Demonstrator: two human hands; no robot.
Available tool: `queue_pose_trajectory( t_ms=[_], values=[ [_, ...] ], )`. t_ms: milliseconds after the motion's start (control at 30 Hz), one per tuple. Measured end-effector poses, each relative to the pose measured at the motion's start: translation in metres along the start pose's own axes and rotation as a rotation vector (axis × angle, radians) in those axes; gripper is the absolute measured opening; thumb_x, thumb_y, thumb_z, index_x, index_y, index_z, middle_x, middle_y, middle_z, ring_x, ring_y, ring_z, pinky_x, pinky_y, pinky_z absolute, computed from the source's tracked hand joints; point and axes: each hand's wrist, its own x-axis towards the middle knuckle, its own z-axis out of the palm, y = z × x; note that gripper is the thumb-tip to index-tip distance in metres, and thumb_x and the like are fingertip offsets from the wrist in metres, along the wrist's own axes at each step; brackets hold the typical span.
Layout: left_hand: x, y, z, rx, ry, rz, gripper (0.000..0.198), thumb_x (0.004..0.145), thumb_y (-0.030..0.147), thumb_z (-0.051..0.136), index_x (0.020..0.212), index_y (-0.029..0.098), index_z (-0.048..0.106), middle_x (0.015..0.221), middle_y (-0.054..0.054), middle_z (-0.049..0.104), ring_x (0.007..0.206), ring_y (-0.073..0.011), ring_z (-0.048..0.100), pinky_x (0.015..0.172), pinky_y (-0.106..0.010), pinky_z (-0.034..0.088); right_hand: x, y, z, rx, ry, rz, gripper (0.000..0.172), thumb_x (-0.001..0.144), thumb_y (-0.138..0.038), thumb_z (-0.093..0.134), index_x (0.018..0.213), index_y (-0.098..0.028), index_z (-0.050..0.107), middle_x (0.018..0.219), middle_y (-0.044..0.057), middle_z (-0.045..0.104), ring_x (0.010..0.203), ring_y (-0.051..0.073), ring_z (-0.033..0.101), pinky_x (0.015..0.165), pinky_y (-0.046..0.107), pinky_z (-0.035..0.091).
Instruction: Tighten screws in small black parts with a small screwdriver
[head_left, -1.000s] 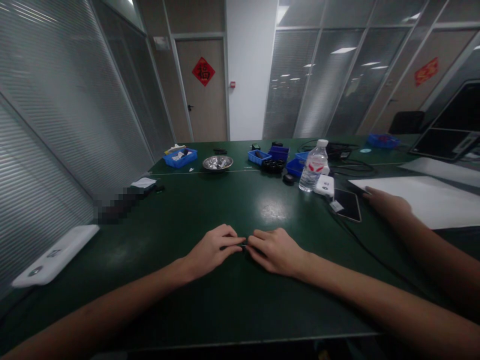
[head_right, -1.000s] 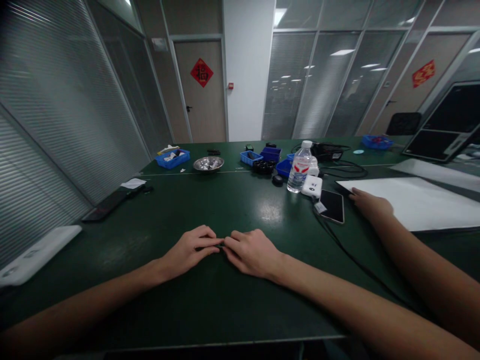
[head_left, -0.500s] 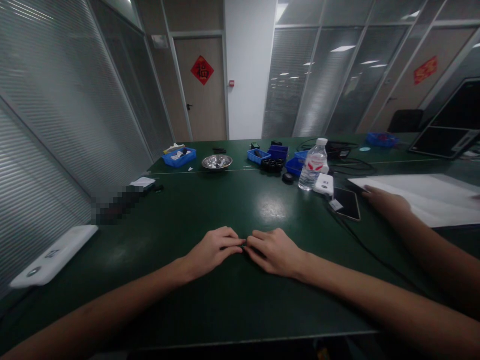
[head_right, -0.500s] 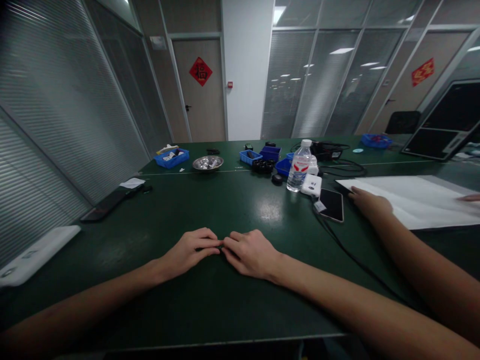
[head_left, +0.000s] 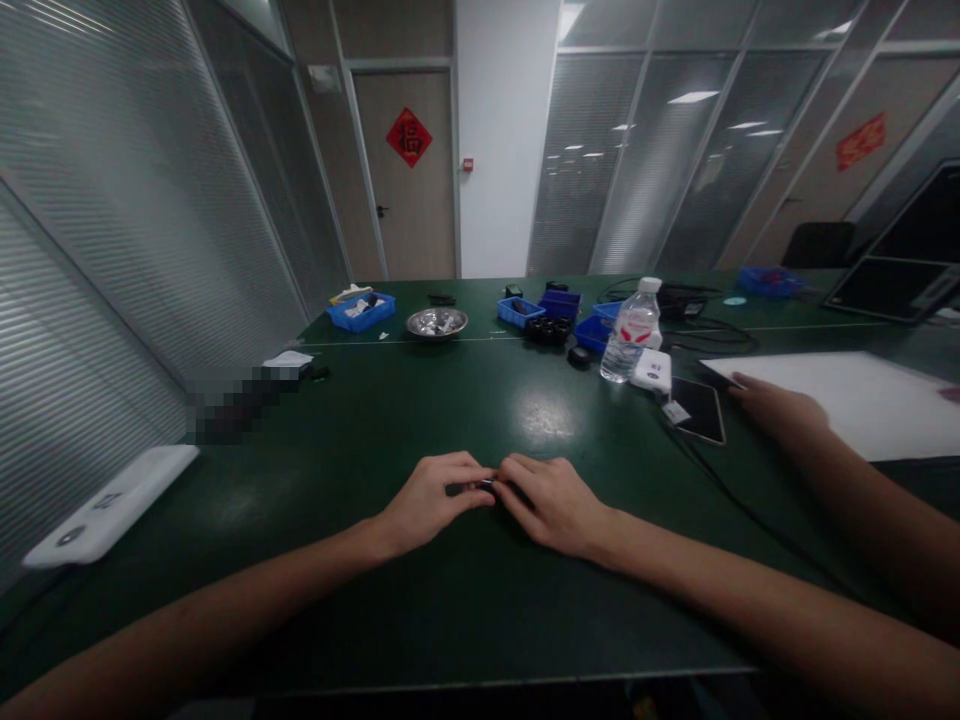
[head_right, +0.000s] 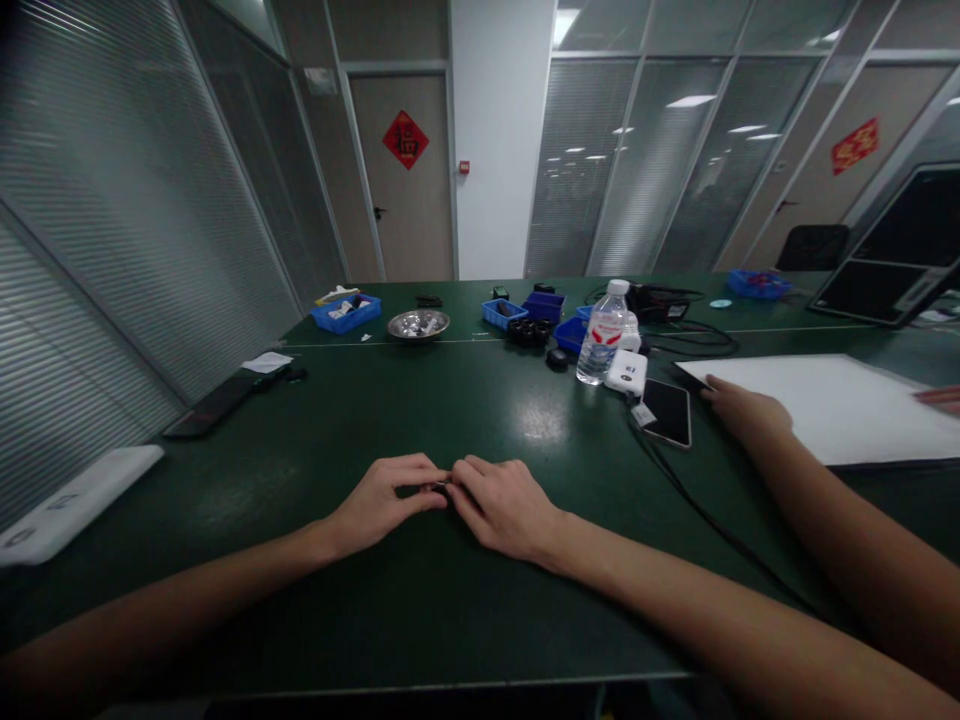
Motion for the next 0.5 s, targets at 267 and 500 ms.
queue_pose_trajectory(
  t_ms=[267,500],
  values=[
    [0.000,-0.001,-0.002,0.078,-0.010,-0.056,0.028,0.094,0.031,0.066,0.120,0.022,0.073,0.110,-0.007,0.067,0.098,-0.0201,0.060,0.086,-0.033,0.049,0.000,0.006,0.000,-0.051,-0.023,0.031,0.023,0.105,-0.032,0.041,0.104,-0.018,0.060,0.092,0.003,0.063,0.069,0.012,0.054,0.058,0.027,0.030],
    [0.000,-0.006,0.000,0.153,0.013,-0.110,0.035,0.101,0.024,0.047,0.130,0.025,0.067,0.119,-0.007,0.064,0.112,-0.0222,0.055,0.098,-0.038,0.046,0.003,0.012,-0.003,-0.156,-0.064,0.050,0.021,0.103,-0.032,0.045,0.100,-0.019,0.062,0.092,0.003,0.061,0.063,0.010,0.049,0.055,0.027,0.025]
  ],
)
